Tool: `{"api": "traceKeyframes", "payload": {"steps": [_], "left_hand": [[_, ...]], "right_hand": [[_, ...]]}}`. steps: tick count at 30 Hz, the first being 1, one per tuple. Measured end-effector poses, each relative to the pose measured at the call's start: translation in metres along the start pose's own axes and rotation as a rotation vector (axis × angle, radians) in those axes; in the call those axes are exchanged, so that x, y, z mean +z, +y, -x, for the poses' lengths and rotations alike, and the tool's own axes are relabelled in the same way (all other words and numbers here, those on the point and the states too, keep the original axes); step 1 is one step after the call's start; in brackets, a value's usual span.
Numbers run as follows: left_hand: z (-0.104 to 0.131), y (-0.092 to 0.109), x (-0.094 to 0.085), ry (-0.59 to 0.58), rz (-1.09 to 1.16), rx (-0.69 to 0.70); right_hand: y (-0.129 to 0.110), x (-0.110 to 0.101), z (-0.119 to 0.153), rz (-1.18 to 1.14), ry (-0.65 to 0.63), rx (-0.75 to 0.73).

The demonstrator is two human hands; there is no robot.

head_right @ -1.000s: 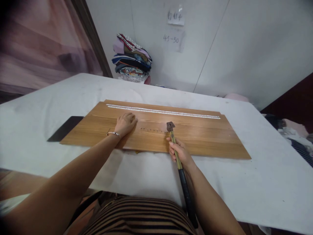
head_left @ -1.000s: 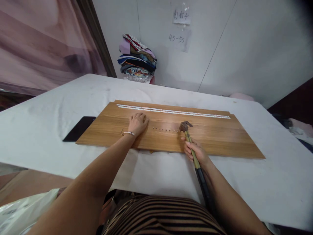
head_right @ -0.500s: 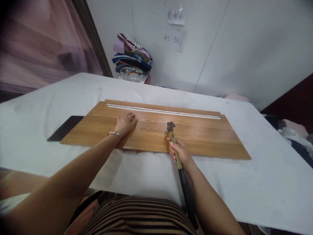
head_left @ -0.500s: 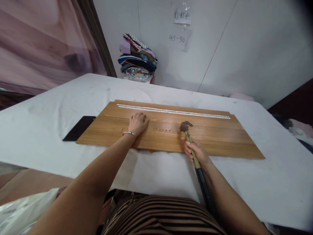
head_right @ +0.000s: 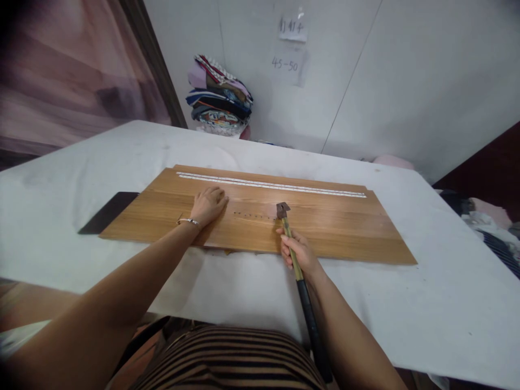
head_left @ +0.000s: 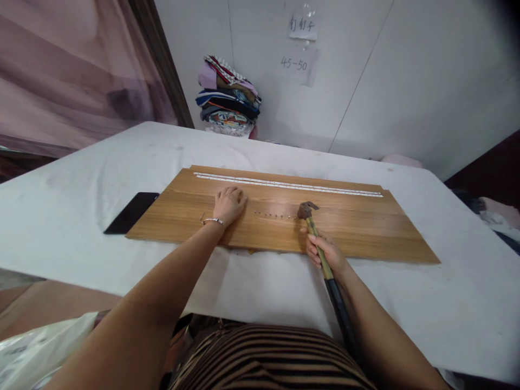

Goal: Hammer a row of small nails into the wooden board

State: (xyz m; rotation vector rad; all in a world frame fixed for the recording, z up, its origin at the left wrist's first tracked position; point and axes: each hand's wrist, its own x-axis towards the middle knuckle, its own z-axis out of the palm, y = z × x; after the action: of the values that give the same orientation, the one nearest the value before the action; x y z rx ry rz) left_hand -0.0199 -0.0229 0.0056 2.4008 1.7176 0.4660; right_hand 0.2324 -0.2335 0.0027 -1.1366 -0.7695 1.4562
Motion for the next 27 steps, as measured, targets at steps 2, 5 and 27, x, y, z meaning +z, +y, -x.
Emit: {"api": "traceKeyframes", "payload": {"steps": [2,5,27], "left_hand": [[0.0005,0.0006,-0.0012,0.002,0.003,0.002],[0.0011,0.0016,-0.0023,0.0,0.008,0.003],[0.0004,-0.0001,-0.0002,0.008,0.017,0.002]], "right_hand": [[-0.0013,0.0012,0.0004,0.004,-0.007,0.001],[-0.0031,0.0029,0.0013,0.006,-0.006,-0.008],[-0.0021,0.0015,0.0008,0.001,-0.012,-0.002]]}}
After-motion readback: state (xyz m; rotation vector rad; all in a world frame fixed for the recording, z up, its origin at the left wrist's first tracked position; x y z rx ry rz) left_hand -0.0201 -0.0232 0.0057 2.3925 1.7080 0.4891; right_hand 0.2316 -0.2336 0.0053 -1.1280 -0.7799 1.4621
